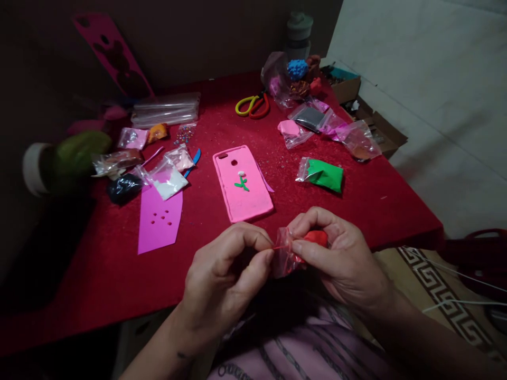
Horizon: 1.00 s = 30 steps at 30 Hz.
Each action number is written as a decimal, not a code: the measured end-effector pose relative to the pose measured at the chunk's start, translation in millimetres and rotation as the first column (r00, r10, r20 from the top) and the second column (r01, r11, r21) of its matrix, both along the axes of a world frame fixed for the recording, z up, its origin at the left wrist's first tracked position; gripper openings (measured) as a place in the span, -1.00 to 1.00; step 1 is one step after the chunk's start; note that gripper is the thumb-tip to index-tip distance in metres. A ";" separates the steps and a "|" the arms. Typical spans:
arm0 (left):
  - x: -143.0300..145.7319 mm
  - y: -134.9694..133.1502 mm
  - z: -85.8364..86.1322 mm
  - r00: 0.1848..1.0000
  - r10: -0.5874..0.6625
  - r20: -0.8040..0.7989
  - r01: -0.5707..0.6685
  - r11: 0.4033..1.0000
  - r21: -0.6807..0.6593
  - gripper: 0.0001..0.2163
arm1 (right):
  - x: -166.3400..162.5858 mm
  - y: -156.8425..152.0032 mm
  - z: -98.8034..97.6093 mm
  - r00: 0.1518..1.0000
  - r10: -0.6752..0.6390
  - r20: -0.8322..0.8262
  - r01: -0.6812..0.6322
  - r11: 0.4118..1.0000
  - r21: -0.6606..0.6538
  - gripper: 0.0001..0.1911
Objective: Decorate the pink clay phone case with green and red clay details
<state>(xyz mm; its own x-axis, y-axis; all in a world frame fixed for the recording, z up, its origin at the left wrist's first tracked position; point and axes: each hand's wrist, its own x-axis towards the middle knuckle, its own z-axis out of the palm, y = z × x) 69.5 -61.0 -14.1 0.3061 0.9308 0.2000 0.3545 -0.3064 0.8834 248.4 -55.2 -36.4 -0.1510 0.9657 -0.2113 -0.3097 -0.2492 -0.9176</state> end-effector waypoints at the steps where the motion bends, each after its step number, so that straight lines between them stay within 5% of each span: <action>1: -0.5 0.0 -0.1 0.999 -0.005 0.039 0.007 0.999 -0.037 -0.91 | 0.1 -0.1 -0.3 1.000 0.003 -0.010 -0.003 1.000 0.001 -0.88; 16: 2.1 -4.5 -1.5 0.999 0.015 0.035 -0.019 0.996 0.088 -0.82 | 1.2 1.4 0.6 0.989 0.073 -0.128 -0.082 0.995 -0.063 -0.80; 22: 1.8 -3.2 1.9 1.000 -0.025 -0.011 0.026 0.993 0.118 -0.83 | 3.5 4.7 15.6 0.983 0.173 -0.061 -0.177 0.981 -0.077 -0.63; 30: -2.4 -5.7 6.0 0.983 -0.013 -0.181 0.058 0.968 0.243 -0.86 | 3.7 7.2 25.1 0.958 0.221 0.184 -0.219 0.975 -0.033 -0.79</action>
